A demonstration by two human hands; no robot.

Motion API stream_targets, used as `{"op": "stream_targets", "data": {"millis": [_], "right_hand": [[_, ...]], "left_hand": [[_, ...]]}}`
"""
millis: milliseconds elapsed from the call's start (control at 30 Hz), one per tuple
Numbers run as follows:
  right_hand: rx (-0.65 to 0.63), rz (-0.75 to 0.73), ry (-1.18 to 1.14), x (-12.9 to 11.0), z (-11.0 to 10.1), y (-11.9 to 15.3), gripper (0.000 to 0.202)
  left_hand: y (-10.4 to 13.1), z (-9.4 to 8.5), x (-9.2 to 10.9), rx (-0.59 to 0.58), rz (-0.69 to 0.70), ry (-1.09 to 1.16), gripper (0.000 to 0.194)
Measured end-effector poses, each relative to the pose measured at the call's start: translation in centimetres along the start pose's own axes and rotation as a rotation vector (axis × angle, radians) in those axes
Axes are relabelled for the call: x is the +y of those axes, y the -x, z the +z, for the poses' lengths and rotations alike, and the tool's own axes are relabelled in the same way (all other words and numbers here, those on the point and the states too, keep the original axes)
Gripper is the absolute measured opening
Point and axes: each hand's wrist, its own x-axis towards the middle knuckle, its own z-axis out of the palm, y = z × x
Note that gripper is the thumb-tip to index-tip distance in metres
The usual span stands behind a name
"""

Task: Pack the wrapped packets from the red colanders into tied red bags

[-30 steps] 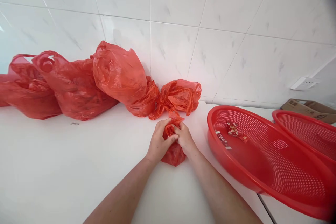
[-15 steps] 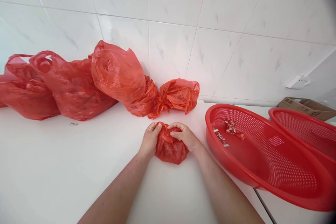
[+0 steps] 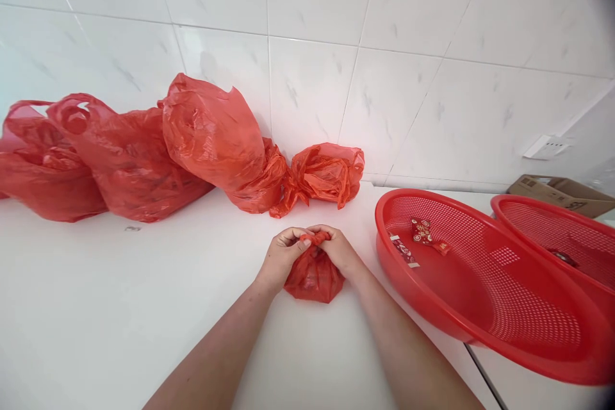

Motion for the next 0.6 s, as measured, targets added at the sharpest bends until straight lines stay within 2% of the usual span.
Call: {"op": "stream_targets", "data": {"millis": [67,100,167,267,433,533,600], "right_hand": [[-0.116,0.042,-0.208,-0.5,-0.6,0.2,0.027],[-0.132,0.052,-0.283,-0.6,-0.9,0.2,0.029],[-0.054,0.059,-0.281,-0.5,-1.3,0.0,0.033],[0.151,0.063,-0.078,0.4,-1.7,-0.5,0.026],[0.294,0.089,0.100,1.4,-2.1,-1.3,0.015],[0.351,0.072,0.204,1.5,-2.7,-1.5,0.014],[0.374,0.041,0.277,1.6,-3.1,-1.5,0.015]], "left_hand": [[0.1,-0.1,0.4,0.019,-0.013,0.018,0.014],[0.1,-0.2,0.6,0.025,-0.008,0.017,0.013],[0.3,-0.2,1.1,0.042,0.033,-0.028,0.011],[0.8,0.1,2.1,0.046,0.138,-0.190,0.011],[1.8,0.8,3.8,-0.152,0.214,-0.407,0.021],[2.6,1.0,5.0,-0.253,0.187,-0.440,0.026],[3.0,0.9,5.8,-0.352,0.121,-0.436,0.026]]}}
